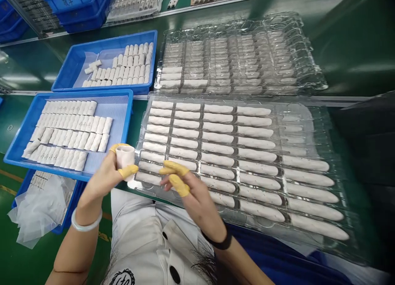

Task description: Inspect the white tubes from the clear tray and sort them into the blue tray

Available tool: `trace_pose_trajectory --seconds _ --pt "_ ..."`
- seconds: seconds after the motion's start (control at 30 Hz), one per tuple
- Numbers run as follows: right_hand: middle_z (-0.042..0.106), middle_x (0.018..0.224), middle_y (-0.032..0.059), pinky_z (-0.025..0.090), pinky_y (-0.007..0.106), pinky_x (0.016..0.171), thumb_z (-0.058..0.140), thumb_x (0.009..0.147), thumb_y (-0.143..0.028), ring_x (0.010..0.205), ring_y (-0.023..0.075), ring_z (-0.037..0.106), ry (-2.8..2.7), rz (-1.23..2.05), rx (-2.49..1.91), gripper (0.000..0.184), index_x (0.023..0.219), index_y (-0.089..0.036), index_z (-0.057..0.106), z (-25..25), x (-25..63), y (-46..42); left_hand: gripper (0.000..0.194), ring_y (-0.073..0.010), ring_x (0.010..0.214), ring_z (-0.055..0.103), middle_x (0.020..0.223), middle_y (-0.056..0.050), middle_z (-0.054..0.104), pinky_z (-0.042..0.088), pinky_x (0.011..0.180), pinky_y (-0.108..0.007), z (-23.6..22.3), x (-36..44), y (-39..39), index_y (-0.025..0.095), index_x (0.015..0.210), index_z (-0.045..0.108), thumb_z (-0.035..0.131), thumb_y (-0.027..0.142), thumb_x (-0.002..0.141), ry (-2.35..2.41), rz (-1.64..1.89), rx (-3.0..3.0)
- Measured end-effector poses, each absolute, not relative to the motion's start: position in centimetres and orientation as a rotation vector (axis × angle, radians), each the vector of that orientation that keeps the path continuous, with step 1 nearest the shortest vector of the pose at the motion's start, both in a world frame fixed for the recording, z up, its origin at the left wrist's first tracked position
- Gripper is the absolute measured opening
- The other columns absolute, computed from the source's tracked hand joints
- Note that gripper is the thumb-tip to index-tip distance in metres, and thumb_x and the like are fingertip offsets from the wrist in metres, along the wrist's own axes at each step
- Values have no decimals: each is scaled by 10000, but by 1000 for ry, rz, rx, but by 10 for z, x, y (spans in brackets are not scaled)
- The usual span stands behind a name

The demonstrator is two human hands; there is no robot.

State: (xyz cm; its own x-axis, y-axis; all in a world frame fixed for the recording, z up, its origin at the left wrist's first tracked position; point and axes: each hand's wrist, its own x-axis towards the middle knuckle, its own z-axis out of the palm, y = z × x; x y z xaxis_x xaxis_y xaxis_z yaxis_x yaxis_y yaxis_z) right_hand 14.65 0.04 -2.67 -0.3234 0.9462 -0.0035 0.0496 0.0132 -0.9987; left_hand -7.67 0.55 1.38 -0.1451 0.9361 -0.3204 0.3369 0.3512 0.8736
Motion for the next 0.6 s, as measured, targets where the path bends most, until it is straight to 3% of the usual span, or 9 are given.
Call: trace_pose_trajectory --seconds 0.1,0.17,0.23,0.37,0.47,0.6 --pt "669 807 35 555 295 572 450 969 -413 618 144 620 -1379 1585 -1015 343 1179 -187 599 -20 128 -2 513 -214 951 641 1120 -92 613 560 768 -337 8 -42 -4 193 1282 460 674 333 836 1415 775 1193" --pt "653 814 37 536 293 579 502 944 -429 648 151 603 -1379 1493 -1091 322 1123 -184 612 -20 127 -2 510 -248 1185 568 1306 -122 549 506 969 -394 1 -30 -9 216 1384 398 580 314 917 1327 814 1314" --pt "641 807 29 526 289 595 560 923 -410 665 151 590 -1418 1349 -1155 268 1072 -194 617 -21 134 -2 487 -249 1277 506 1387 -116 502 429 1074 -420 -5 -25 -13 241 1430 386 510 274 961 1257 846 1455" --pt "670 896 37 516 264 585 620 911 -282 656 131 582 -1603 902 -1135 165 1063 -221 623 -22 147 -6 428 -231 1142 583 1252 -95 597 476 1001 -402 -10 -24 -14 261 1375 501 518 193 952 1170 966 1642" --pt "695 993 65 562 282 675 647 886 -184 807 168 663 -1698 617 -1085 257 1134 -235 608 -20 149 -8 431 -240 1190 558 1241 -89 627 471 1007 -401 -10 -22 -13 275 1345 546 551 156 931 1166 1070 1729" --pt "710 1014 73 601 324 767 651 876 -151 927 205 699 -1720 527 -1057 320 1175 -251 598 -19 146 -7 446 -236 1190 562 1229 -93 652 472 1011 -398 -9 -21 -13 270 1342 562 583 148 913 1209 1128 1798"
